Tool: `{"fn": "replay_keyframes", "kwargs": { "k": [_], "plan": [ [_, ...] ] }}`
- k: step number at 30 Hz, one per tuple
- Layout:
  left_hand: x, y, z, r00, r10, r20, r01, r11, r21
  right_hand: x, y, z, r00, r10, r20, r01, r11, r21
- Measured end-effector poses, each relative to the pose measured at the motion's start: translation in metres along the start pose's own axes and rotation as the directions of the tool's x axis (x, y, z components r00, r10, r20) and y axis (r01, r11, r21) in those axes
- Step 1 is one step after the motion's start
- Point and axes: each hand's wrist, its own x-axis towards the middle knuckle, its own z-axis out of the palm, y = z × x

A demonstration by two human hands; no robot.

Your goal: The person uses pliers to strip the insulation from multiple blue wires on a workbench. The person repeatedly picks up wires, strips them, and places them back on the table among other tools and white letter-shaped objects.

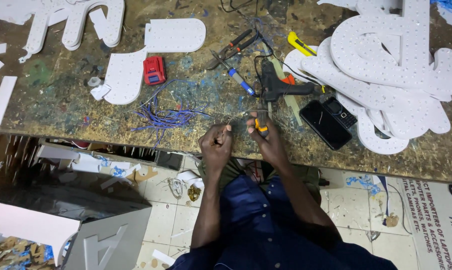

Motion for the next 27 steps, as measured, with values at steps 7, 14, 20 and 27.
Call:
{"fn": "replay_keyframes", "kwargs": {
  "k": [7,14,20,27],
  "plan": [
    [0.0,0.002,0.001,0.998,0.066,-0.008,-0.065,0.995,0.072,0.009,-0.031,0.007,0.999,-0.019,-0.03,0.019,1.0,-0.016],
    [-0.001,0.006,0.003,0.996,0.084,0.014,-0.085,0.992,0.096,0.011,-0.019,0.01,0.999,-0.005,-0.037,0.006,1.0,0.025],
    [-0.002,0.007,0.001,0.995,0.095,0.02,-0.097,0.988,0.118,0.014,-0.002,0.009,1.0,-0.015,-0.026,0.015,1.0,-0.014],
    [-0.005,0.0,0.002,0.993,0.108,0.042,-0.111,0.99,0.089,0.012,-0.029,0.011,0.999,0.026,-0.044,-0.029,0.998,-0.062]
  ]
}}
